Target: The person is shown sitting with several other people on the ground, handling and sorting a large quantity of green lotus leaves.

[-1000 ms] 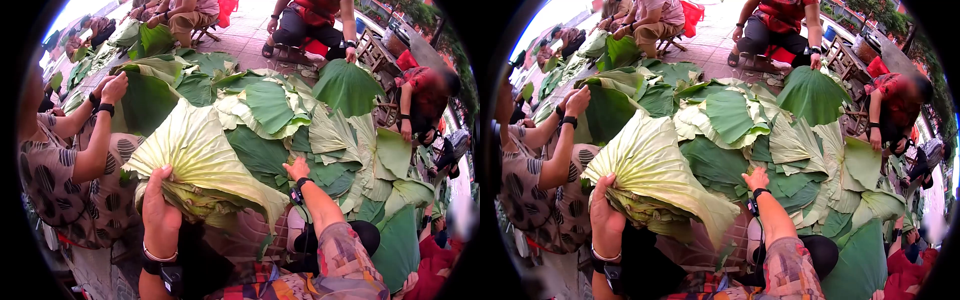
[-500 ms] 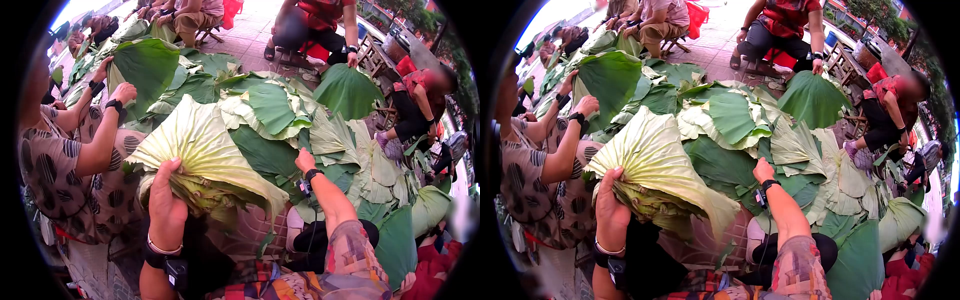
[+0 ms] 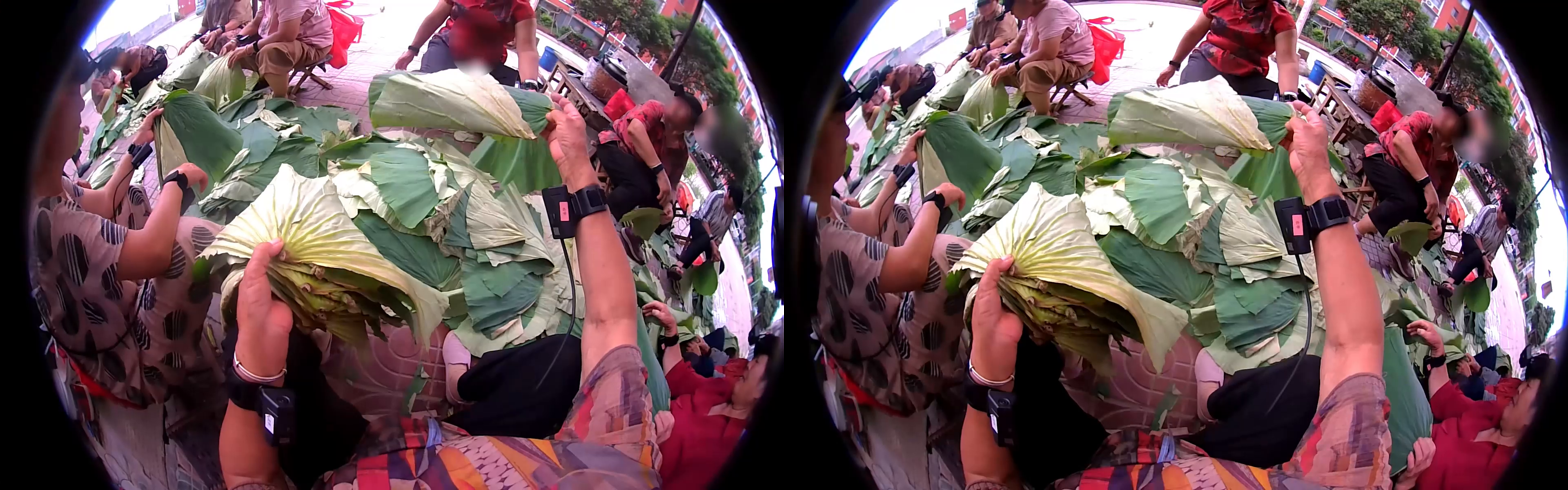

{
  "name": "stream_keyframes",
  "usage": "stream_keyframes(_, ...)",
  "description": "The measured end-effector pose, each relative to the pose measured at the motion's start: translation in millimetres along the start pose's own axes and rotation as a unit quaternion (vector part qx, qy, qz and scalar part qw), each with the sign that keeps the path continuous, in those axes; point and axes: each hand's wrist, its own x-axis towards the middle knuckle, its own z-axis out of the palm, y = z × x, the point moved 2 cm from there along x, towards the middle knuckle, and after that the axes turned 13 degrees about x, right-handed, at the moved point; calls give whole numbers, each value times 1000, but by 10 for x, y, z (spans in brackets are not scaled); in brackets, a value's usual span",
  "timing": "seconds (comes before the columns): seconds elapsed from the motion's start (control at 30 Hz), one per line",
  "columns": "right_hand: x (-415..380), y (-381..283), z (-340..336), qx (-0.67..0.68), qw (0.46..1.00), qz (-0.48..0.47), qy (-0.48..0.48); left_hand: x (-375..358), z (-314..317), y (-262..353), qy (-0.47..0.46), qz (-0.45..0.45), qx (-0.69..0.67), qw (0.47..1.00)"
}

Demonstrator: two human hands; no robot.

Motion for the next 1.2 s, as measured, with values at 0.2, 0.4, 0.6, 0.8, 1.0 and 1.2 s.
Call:
stream_keyframes(0.2,-41,758,-841,-37,988,-3,152,47,-15,-13,25,0,21,999)
stream_keyframes(0.4,-1269,2175,-1721,-213,884,360,208,85,-120,-58,30,16,20,999)
stream_keyframes(0.6,-2452,3224,-1630,-118,830,493,235,52,-120,-55,92,44,75,992)
stream_keyframes(0.8,-2648,3641,-1488,-212,812,451,305,24,-86,-29,60,50,95,992)
stream_keyframes(1.0,-2610,3426,-1415,-221,803,446,328,46,-90,23,102,31,82,991)
stream_keyframes(1.2,-2187,3105,-1099,-28,842,407,352,58,-116,-6,65,36,35,997)
